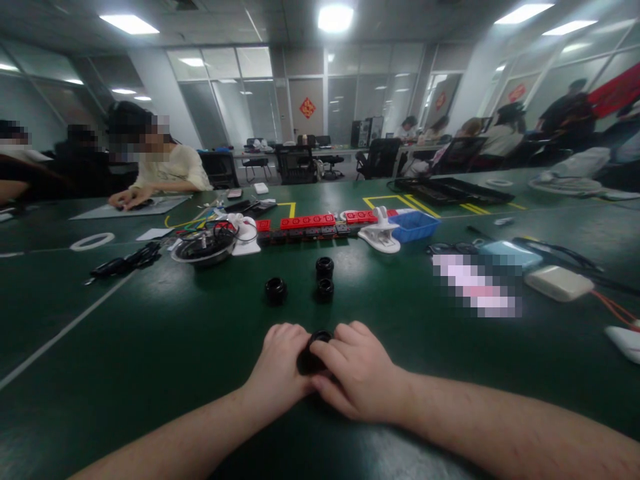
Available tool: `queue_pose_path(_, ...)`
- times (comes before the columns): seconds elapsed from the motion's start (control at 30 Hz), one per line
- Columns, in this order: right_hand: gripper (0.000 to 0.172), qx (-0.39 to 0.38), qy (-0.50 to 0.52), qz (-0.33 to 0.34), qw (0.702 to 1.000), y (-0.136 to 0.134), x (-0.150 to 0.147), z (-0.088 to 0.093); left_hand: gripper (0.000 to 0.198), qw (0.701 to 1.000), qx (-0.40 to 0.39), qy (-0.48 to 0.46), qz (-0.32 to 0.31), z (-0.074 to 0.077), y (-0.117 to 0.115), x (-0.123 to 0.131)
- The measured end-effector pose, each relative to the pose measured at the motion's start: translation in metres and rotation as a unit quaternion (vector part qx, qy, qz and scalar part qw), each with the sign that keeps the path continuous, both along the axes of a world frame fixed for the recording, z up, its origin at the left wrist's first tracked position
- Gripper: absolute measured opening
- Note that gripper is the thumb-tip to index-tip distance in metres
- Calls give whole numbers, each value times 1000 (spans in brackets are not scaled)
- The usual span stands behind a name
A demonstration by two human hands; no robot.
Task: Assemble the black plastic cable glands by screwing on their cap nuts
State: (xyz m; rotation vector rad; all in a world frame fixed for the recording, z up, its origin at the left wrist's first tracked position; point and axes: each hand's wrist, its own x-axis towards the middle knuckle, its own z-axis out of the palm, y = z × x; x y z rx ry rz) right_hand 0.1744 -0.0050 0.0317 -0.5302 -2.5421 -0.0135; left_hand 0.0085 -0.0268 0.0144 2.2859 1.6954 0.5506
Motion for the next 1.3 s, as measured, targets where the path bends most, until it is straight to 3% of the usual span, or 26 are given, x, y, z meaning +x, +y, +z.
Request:
queue_pose_path(0.5, 37, -94, -4, -42, 995, 10, 1, 3, 16, 1000, 9, -14, -7, 1, 0, 2)
queue_pose_path(0.97, 38, -132, -31, -64, 989, 11, -4, 2, 16, 999, -10, -24, -19, 0, -2, 2)
queue_pose_path(1.3, 40, -158, 21, -43, 986, 7, -3, 7, 19, 999, -22, -17, -19, 1, -1, 3)
